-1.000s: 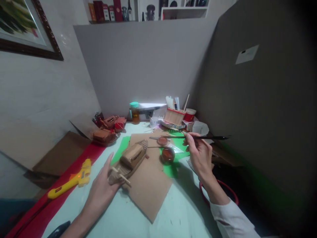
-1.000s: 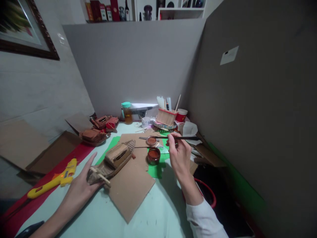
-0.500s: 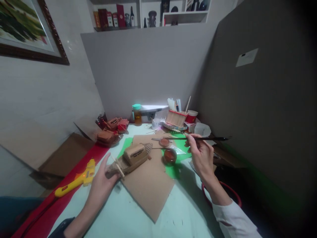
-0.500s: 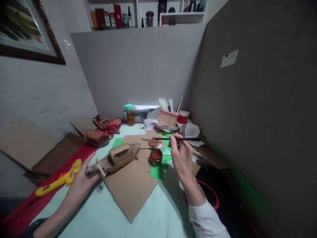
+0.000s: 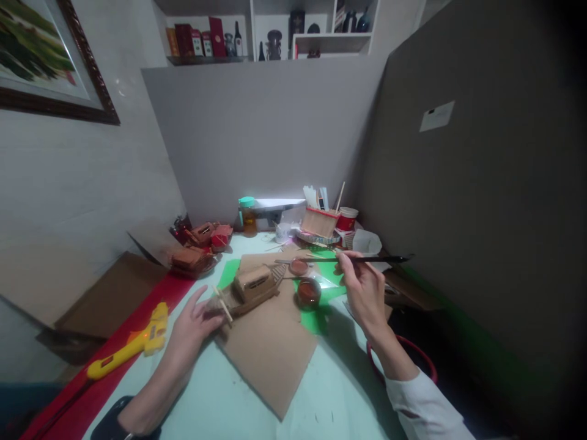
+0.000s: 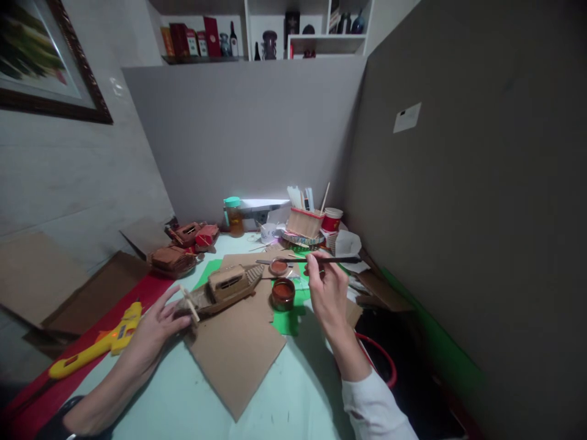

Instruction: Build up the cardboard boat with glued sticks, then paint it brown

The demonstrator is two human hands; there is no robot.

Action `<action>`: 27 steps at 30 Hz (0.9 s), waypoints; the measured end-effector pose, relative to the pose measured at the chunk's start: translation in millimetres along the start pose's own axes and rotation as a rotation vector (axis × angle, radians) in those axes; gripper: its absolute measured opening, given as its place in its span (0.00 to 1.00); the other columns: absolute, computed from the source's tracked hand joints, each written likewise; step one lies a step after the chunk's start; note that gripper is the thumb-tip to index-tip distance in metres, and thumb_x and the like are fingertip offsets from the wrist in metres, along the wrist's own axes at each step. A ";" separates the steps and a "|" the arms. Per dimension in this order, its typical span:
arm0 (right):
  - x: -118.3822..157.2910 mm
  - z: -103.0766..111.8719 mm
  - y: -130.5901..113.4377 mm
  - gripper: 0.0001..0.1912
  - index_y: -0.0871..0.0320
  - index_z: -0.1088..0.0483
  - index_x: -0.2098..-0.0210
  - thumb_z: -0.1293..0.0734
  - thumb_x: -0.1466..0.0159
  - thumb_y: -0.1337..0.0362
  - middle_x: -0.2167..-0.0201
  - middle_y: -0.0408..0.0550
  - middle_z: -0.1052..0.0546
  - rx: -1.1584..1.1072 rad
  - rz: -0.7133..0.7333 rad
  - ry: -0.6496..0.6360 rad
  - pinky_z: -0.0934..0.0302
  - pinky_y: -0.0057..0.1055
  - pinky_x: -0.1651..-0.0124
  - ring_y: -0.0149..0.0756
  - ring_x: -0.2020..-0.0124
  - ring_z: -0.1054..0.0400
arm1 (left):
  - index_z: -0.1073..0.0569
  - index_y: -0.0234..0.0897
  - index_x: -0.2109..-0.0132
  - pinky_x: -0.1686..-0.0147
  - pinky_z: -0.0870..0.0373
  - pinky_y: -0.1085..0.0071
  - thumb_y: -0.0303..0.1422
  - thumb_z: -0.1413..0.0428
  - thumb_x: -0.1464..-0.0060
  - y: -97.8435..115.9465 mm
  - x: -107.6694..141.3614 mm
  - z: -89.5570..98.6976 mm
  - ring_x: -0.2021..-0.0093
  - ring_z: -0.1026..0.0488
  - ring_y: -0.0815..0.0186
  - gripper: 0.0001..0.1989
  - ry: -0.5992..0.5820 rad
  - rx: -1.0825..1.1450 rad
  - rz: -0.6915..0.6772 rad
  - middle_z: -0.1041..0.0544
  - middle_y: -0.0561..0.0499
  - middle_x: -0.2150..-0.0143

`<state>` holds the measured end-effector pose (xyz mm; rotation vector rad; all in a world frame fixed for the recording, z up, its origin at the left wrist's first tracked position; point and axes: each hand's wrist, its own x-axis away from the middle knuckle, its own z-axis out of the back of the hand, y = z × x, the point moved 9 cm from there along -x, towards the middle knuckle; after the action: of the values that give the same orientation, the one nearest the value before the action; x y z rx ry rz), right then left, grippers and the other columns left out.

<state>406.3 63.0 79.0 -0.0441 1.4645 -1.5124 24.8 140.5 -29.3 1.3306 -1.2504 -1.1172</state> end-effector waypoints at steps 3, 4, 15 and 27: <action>0.7 -0.8 0.7 0.16 0.60 0.25 0.59 0.34 0.27 0.53 0.68 0.42 0.23 0.000 0.003 -0.001 0.28 0.35 0.61 0.32 0.69 0.26 | 0.36 0.37 0.35 0.55 0.22 0.69 0.29 0.25 0.71 -1.1 -0.8 -5.0 0.53 0.18 0.58 0.54 0.007 0.062 0.019 0.18 0.46 0.52; 0.8 -1.2 0.9 0.16 0.60 0.25 0.59 0.35 0.27 0.53 0.68 0.42 0.22 0.001 0.004 -0.002 0.28 0.35 0.60 0.32 0.69 0.26 | 0.36 0.37 0.35 0.57 0.23 0.71 0.28 0.25 0.71 -0.6 -0.8 -6.6 0.55 0.19 0.61 0.54 0.013 0.079 0.020 0.18 0.47 0.52; 2.5 -3.9 5.0 0.15 0.60 0.26 0.59 0.35 0.26 0.53 0.68 0.42 0.23 0.071 0.011 -0.015 0.28 0.35 0.62 0.32 0.70 0.27 | 0.40 0.38 0.32 0.60 0.24 0.74 0.25 0.25 0.73 -1.1 2.1 -19.0 0.58 0.20 0.64 0.59 0.028 0.138 0.053 0.19 0.49 0.53; 1.9 -4.2 5.1 0.15 0.60 0.26 0.57 0.35 0.26 0.54 0.67 0.42 0.23 0.075 -0.006 -0.008 0.28 0.35 0.61 0.32 0.69 0.27 | 0.53 0.45 0.25 0.54 0.21 0.58 0.22 0.31 0.55 -6.7 -4.8 -36.1 0.47 0.22 0.52 0.57 -0.009 0.049 -0.019 0.27 0.39 0.38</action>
<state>405.8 66.0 72.9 -0.0096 1.4008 -1.5691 61.1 147.3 -31.6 1.3777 -1.2809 -1.1136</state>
